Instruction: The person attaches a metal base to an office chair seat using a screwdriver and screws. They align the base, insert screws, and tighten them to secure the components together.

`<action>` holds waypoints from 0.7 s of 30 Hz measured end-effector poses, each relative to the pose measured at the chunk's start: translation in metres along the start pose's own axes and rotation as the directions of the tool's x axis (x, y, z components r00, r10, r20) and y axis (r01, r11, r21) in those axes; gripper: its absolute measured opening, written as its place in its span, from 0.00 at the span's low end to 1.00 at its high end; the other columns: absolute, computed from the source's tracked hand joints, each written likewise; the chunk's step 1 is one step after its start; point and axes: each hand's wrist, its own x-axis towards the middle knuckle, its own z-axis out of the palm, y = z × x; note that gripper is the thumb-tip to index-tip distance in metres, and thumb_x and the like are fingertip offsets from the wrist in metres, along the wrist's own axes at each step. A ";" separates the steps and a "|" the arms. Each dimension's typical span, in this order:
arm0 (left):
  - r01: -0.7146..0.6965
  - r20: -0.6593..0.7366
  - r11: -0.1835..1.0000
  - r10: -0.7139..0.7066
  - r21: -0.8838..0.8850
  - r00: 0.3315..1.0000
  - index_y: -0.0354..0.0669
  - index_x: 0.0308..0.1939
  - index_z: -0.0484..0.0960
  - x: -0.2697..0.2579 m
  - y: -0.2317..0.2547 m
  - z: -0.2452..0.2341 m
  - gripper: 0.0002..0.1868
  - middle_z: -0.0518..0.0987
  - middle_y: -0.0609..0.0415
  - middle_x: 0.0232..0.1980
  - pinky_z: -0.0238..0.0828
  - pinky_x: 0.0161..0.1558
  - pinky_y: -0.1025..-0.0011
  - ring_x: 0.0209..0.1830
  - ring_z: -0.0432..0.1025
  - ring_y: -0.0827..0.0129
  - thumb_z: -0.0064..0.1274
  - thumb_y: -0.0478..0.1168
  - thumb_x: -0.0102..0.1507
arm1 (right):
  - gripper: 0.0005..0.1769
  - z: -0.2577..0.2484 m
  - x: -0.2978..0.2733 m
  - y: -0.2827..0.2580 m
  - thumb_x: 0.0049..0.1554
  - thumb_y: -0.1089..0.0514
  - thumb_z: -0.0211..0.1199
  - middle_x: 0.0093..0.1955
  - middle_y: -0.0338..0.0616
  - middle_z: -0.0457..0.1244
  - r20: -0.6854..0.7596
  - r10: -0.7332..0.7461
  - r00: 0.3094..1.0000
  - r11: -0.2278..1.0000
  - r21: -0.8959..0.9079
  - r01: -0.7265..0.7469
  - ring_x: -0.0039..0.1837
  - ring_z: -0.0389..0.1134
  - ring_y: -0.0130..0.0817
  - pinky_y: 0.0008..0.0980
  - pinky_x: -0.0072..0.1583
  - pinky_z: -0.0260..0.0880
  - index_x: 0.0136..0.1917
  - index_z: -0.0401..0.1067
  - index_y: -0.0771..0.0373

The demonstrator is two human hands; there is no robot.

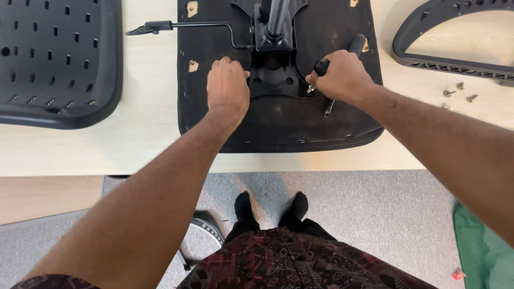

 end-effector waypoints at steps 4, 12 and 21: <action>0.020 0.005 0.995 -0.020 -0.095 1.000 0.35 0.41 0.86 -0.001 -0.003 -0.003 0.11 0.79 0.46 0.47 0.73 0.53 0.60 0.52 0.73 0.55 0.57 0.42 0.67 | 0.13 -0.013 -0.008 0.004 0.57 0.48 0.71 0.41 0.46 0.72 -0.020 -0.128 0.992 0.964 0.234 0.129 0.46 0.74 0.40 0.40 0.52 0.73 0.46 0.83 0.59; -0.049 -0.186 0.995 0.032 -0.085 0.982 0.40 0.45 0.83 -0.009 0.006 -0.016 0.15 0.77 0.49 0.50 0.67 0.53 0.56 0.54 0.69 0.54 0.63 0.45 0.61 | 0.13 -0.005 -0.035 -0.001 0.54 0.52 0.73 0.45 0.48 0.73 -0.039 -0.264 0.964 0.963 0.040 0.266 0.47 0.76 0.40 0.37 0.54 0.74 0.50 0.81 0.59; -0.244 -0.106 0.964 0.233 -0.103 0.967 0.42 0.49 0.81 -0.040 0.032 -0.008 0.17 0.74 0.50 0.53 0.65 0.56 0.58 0.57 0.67 0.55 0.62 0.43 0.59 | 0.08 0.005 -0.045 0.008 0.58 0.54 0.70 0.39 0.46 0.72 -0.183 -0.208 0.961 0.959 0.154 0.237 0.42 0.75 0.37 0.35 0.48 0.74 0.48 0.82 0.58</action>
